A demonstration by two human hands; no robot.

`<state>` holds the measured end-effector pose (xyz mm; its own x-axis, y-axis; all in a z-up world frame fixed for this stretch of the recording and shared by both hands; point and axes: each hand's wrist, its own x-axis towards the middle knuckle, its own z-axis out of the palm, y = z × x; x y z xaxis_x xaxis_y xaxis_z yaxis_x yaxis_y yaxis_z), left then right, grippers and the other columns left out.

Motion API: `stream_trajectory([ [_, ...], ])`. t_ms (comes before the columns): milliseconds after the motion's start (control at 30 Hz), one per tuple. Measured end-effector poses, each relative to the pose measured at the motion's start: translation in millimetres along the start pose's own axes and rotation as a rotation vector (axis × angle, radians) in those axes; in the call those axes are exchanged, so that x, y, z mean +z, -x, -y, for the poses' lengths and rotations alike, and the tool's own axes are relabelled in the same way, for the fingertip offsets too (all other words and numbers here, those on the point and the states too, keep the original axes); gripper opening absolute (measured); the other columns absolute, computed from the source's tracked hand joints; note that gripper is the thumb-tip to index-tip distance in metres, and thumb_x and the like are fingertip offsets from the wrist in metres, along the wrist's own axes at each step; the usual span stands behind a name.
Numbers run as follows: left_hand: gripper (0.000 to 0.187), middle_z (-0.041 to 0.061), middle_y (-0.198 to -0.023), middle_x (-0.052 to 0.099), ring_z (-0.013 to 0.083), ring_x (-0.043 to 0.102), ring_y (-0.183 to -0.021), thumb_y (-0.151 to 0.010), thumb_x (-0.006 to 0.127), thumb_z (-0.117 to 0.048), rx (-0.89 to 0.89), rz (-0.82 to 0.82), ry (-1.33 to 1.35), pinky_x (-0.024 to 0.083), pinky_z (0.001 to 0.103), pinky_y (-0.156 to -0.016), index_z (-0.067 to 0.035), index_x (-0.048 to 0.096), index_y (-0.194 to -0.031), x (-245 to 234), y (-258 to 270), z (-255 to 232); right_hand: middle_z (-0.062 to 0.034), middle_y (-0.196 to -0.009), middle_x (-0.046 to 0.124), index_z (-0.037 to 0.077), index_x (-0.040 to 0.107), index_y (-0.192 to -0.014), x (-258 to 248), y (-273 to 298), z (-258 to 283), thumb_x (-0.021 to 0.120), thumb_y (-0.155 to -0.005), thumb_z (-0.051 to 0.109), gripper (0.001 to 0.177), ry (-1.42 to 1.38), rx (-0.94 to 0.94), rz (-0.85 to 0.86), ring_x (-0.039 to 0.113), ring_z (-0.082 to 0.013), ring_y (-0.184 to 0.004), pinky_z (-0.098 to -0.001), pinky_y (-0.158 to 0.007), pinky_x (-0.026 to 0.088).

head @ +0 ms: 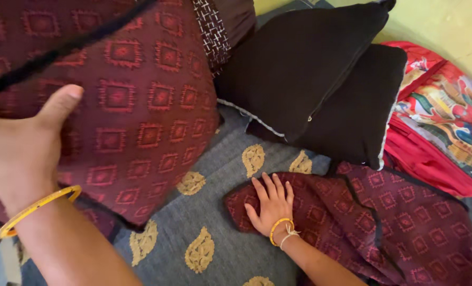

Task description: The person inserts black pillow inserts into maroon patterned pillow covers, smooths the fabric, and zips the covers closed. The person repeats this process for multiple pillows, stacking the finished ones on the bed.

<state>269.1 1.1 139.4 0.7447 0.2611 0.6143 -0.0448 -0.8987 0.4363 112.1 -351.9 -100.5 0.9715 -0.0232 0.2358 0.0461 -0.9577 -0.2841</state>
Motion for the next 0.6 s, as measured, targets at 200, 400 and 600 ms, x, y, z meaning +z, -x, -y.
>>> stream_trajectory([
  [200,0.050,0.014,-0.114,0.074,0.0253,0.071,-0.094,-0.083,0.094,-0.010,-0.322,0.132,1.029,0.061,0.040,-0.084,0.001,0.065,-0.121,-17.6,6.7,-31.8,-0.0158,-0.151,0.045,0.014,0.051,-0.143,-2.6,0.0,1.4,0.065,-0.081,0.047,0.072,-0.017,-0.003,-0.010,0.034,-0.0381,-0.143,-0.0601,-0.117,0.016],
  [400,0.062,0.010,-0.135,0.060,0.0283,0.059,-0.120,-0.088,0.086,-0.027,-0.505,-0.014,1.564,0.053,0.051,-0.101,-0.007,0.053,-0.136,3.8,-43.9,-49.8,-0.0154,-0.151,0.045,0.015,0.050,-0.143,-1.5,-0.8,1.6,0.066,-0.080,0.047,0.073,-0.016,0.015,0.026,0.034,-0.0381,-0.142,-0.0601,-0.117,0.015],
  [600,0.076,0.007,-0.157,0.047,0.0314,0.047,-0.146,-0.093,0.077,-0.045,-0.132,0.273,2.183,0.045,0.062,-0.117,-0.014,0.041,-0.152,123.0,-87.0,-94.8,-0.0160,-0.152,0.043,0.015,0.050,-0.144,-0.5,-1.3,-0.3,0.065,-0.081,0.047,0.072,-0.018,0.011,0.042,0.033,-0.0393,-0.142,-0.0605,-0.116,0.015],
])
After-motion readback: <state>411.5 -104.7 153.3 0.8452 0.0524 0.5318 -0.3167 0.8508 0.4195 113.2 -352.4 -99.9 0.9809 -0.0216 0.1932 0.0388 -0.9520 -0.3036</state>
